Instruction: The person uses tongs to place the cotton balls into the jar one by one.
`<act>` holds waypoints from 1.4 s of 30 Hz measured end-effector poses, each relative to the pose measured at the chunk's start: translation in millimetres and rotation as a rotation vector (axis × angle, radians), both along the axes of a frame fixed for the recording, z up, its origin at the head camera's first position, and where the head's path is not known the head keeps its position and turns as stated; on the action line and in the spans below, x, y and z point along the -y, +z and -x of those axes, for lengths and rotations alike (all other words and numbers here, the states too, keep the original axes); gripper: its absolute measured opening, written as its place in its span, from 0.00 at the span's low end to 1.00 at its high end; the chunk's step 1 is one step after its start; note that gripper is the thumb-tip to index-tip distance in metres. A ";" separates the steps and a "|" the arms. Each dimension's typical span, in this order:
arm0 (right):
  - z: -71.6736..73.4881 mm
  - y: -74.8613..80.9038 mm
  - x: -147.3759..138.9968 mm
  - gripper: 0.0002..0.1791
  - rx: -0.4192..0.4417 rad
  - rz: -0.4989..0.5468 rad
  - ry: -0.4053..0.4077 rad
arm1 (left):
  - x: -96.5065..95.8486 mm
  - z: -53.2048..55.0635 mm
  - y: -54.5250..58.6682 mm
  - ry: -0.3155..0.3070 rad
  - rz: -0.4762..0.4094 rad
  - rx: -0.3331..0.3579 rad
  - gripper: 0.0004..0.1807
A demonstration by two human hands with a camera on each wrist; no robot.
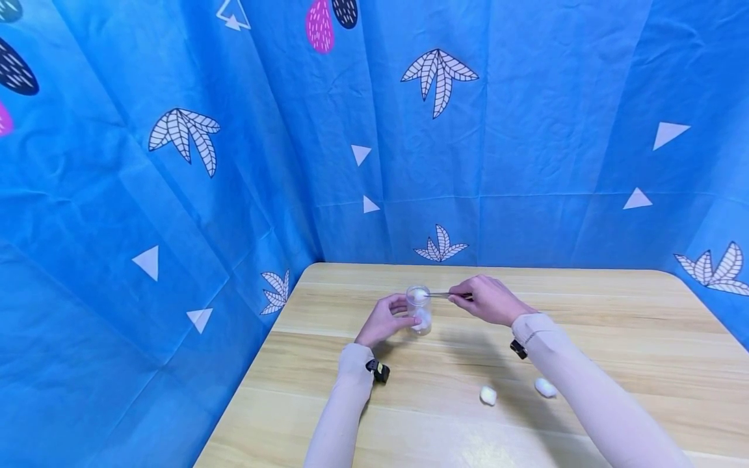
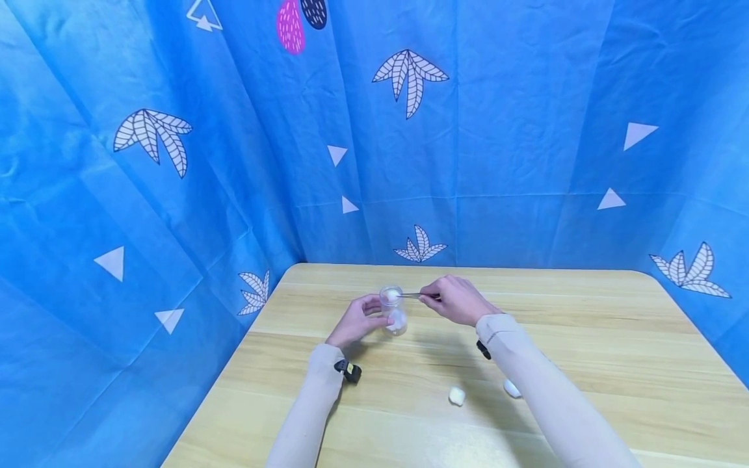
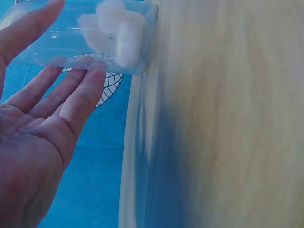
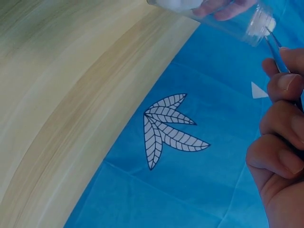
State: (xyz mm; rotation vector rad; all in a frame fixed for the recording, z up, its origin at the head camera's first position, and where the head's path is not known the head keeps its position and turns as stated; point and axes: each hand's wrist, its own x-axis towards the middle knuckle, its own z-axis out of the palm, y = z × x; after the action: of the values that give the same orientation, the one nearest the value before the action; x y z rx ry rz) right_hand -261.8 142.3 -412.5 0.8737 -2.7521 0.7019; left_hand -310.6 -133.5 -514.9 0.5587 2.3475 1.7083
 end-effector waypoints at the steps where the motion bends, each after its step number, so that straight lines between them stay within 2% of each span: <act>1: 0.0 0.1 0.1 0.08 0.000 -0.004 -0.002 | -0.4 0.0 0.1 0.000 -0.005 0.000 0.32; 7: 0.6 0.2 0.3 0.08 0.005 -0.013 -0.004 | -1.4 0.1 0.6 -0.001 -0.026 0.014 0.31; 25: -3.2 -2.5 -3.8 0.12 0.001 -0.001 -0.028 | -0.3 3.1 -1.5 -0.005 -0.021 0.013 0.31; 36: -5.9 -2.0 -8.7 0.11 -0.010 -0.013 -0.038 | 0.6 3.6 -2.4 -0.002 -0.025 0.012 0.30; 42: -8.7 -6.7 -16.1 0.10 0.008 -0.009 -0.045 | 0.8 3.4 -1.7 0.003 -0.015 0.009 0.30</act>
State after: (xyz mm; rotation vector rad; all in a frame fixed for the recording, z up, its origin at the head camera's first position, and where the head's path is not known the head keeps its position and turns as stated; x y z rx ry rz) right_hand -253.1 158.3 -419.2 0.8104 -2.7746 0.6867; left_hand -314.0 -134.3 -516.6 0.5487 2.3325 1.7279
